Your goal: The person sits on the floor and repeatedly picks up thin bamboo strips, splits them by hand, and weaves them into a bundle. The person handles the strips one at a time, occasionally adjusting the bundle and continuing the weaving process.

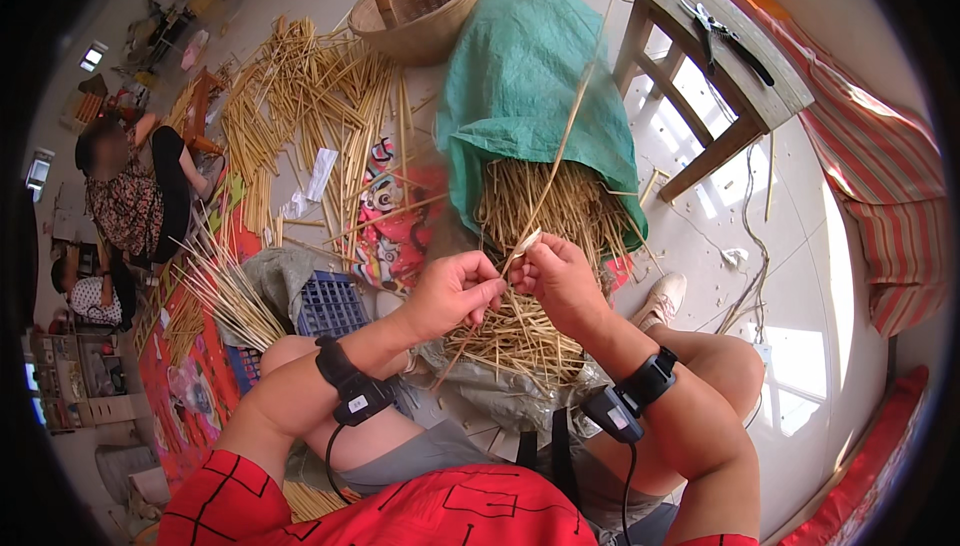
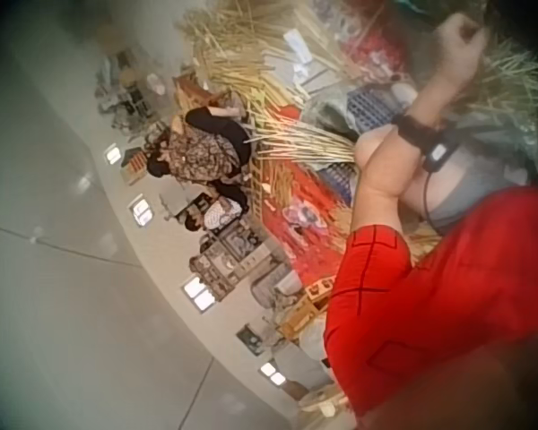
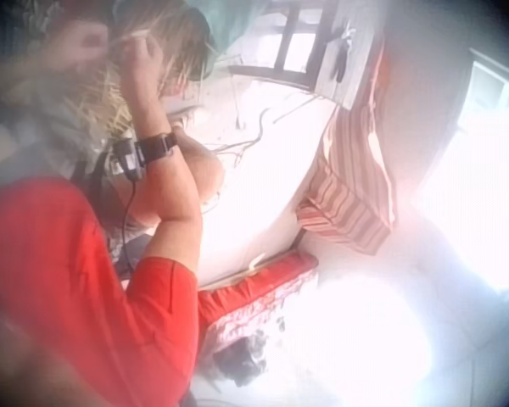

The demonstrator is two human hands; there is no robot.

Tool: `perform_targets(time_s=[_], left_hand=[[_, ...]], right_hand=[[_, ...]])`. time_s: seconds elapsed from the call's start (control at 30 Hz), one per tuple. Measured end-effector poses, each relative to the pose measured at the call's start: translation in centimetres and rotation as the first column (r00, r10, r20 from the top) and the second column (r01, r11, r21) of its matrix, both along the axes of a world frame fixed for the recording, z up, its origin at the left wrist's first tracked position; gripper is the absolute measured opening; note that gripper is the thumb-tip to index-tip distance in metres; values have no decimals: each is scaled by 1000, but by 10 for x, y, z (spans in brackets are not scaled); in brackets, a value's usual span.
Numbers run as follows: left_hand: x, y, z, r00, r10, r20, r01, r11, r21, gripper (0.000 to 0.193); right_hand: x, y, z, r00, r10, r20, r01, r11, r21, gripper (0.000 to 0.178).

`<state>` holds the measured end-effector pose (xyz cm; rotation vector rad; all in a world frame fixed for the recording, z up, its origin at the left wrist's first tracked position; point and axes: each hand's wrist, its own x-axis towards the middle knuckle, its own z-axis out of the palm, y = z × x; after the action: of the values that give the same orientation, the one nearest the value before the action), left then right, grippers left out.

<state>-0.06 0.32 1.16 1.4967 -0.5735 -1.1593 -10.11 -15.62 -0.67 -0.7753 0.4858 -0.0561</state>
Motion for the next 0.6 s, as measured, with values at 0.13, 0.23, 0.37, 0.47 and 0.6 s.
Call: perform_targets(time_s=[0.13,0.23,0.37,0.47,0.6], left_hand=[[0,0,1,1000,2,-30,-3,999,-32,10],[-1,1,0,1000,20,7,-20,1000,-10,10],[-1,0,-1,994,84,67,-84,996,4,12],[-3,-1,1,987,84,137,-87,996,22,14],[-5,-1,-1,982,102,161,-110,993,39,15]], right_hand=[[-2,4,0,999,-33,26,29,992,125,17],[-1,3,4,1000,10,-17,-9,997,78,17],[-1,2,6,996,88,-25,-91,983,-161,11],[-3,8,8,994,106,-32,-110,914,-390,12],[-2,12,11,994,78,-71,-104,853,-511,8]])
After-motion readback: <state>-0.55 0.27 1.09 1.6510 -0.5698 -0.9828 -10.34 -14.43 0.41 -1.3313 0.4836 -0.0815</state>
